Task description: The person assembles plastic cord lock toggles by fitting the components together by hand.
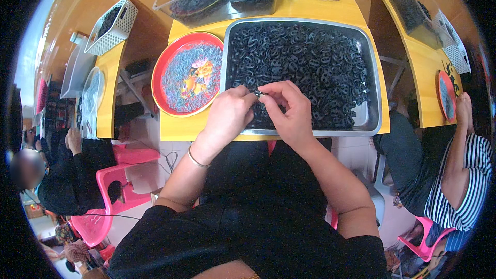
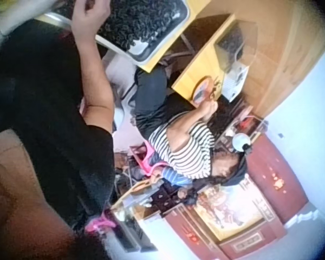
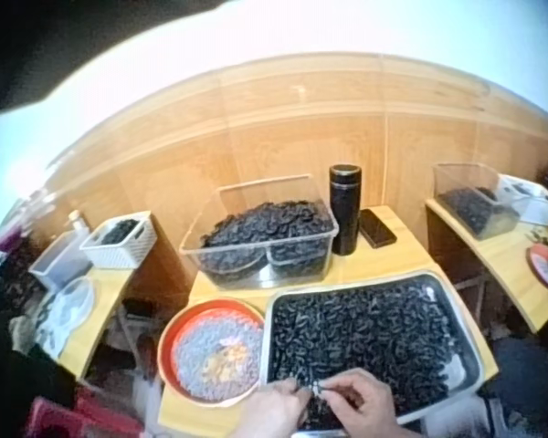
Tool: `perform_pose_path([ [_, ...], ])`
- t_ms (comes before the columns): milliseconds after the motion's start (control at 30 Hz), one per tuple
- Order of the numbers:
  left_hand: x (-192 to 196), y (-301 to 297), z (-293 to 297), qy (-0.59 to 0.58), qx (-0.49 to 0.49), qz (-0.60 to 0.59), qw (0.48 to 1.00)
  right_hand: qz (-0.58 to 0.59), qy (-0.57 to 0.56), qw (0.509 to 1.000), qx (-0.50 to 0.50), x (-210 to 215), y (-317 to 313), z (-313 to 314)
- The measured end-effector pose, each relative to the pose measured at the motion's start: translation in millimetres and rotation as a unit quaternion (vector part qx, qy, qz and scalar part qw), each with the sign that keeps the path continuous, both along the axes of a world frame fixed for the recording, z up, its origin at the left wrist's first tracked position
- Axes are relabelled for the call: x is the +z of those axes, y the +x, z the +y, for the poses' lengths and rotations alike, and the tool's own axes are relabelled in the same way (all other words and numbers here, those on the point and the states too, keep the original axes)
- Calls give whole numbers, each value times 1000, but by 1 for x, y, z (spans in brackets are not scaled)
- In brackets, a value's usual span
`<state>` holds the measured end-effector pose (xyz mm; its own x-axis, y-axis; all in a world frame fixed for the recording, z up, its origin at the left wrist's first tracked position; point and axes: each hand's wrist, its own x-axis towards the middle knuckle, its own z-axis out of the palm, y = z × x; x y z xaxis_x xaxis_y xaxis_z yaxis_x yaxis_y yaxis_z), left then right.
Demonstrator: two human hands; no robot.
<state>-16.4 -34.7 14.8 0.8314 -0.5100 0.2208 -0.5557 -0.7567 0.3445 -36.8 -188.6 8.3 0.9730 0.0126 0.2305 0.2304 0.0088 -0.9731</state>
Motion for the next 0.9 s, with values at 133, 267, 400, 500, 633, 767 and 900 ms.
perform_pose_path([
  [133,-5,0,0,-60,-6,-36,998,-4,0,1000,1,-2,0,-1],
  [267,-2,-2,4,-226,-4,24,974,-6,7,1000,0,-2,-1,-1],
  [400,-7,-6,12,-588,-22,358,725,31,18,999,22,2,-5,-1],
  [500,-8,-5,14,-651,-23,381,656,42,4,998,42,4,-6,-1],
  [633,-9,-6,15,-658,-22,401,637,34,3,999,37,0,-5,-2],
  [767,-11,-6,14,-667,-17,387,637,35,1,999,35,1,-4,-1],
  [900,-9,-5,14,-654,-25,384,651,38,0,999,34,0,-4,-3],
])
